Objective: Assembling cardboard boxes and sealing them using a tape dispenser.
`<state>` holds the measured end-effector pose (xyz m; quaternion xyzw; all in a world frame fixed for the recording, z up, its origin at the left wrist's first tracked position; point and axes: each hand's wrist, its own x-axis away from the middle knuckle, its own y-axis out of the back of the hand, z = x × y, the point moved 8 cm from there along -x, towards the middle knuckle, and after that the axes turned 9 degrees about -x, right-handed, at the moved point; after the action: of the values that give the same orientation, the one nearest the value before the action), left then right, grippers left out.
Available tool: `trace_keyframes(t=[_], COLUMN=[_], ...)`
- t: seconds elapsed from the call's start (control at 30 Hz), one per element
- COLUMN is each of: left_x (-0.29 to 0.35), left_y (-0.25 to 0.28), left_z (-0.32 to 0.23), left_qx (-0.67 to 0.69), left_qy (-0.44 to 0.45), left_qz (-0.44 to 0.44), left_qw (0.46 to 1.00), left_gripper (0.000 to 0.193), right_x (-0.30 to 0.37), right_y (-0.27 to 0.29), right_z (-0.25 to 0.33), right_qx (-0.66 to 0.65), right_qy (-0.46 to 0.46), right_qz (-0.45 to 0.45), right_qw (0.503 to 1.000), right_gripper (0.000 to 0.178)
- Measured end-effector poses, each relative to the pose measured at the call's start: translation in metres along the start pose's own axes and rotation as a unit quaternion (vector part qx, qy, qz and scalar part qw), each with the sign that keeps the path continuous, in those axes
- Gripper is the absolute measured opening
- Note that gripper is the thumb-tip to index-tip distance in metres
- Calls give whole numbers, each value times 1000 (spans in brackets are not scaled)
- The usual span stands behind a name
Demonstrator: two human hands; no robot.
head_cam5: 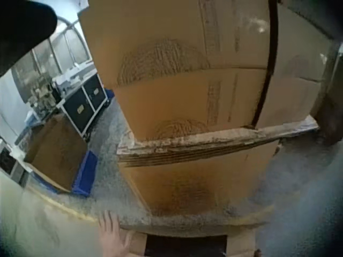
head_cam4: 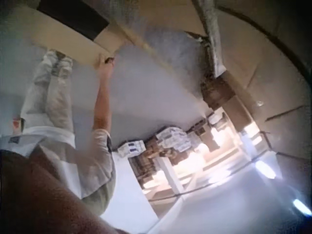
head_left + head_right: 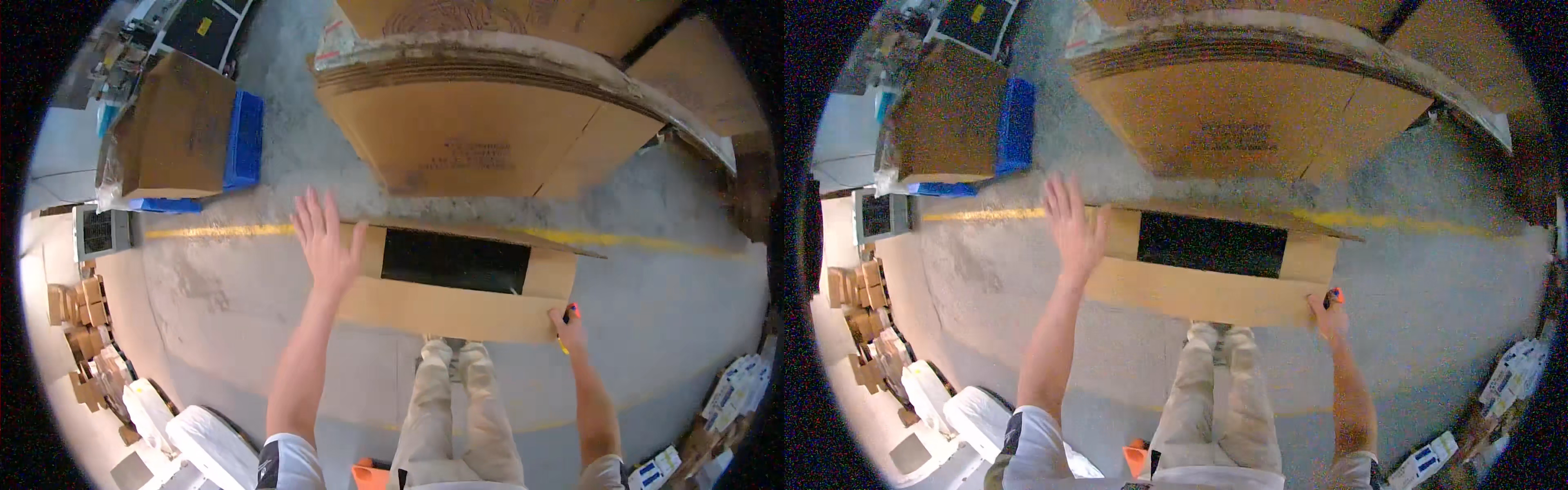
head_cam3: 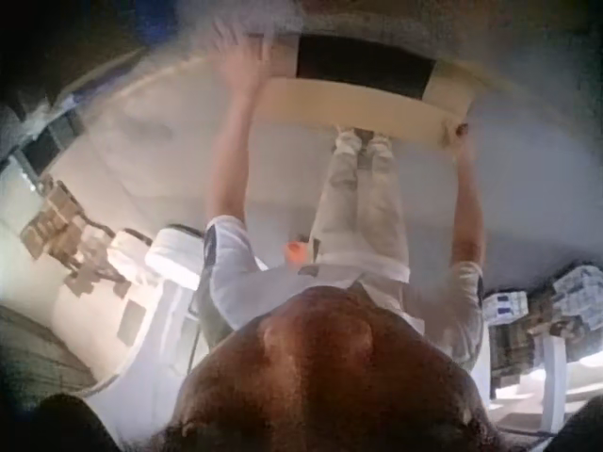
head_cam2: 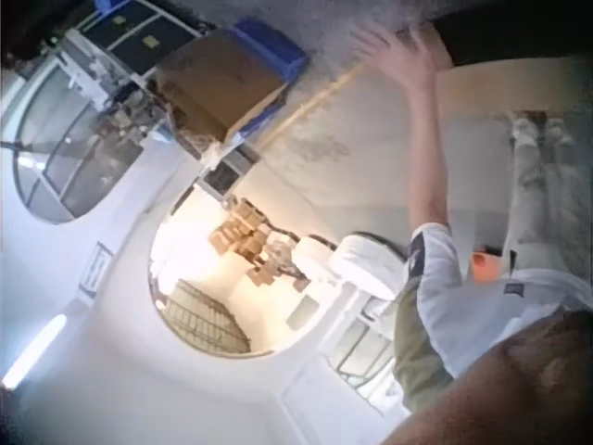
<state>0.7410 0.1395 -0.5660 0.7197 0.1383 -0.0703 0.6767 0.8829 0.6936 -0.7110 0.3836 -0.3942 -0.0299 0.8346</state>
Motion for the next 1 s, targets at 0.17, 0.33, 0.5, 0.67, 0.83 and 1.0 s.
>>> trace_keyframes(t=[0.17,0.33,0.5,0.67,0.83,1.0], left_x=[26,118,153,157,155,158], left_y=[-65,-100,-115,-114,-96,-97], left_z=[21,25,69,79,68,67], left_qx=[-69,5,-18,119,136,136], left_qy=[-22,27,265,402,397,368], left_qz=[137,211,194,233,209,187], left_qw=[988,977,944,878,883,901], left_gripper=[62,66,102,100,100,100], right_x=[-20,-14,-30,-16,-33,-35], right_y=[-9,1,4,29,21,-1], right_z=[-19,-29,-2,59,41,25], right_qx=[55,10,40,68,137,274], right_qy=[7,4,80,171,208,151], right_qz=[3,-18,-9,-64,0,41], right_qw=[998,1000,996,981,968,949], right_gripper=[70,63,62,58,45,56])
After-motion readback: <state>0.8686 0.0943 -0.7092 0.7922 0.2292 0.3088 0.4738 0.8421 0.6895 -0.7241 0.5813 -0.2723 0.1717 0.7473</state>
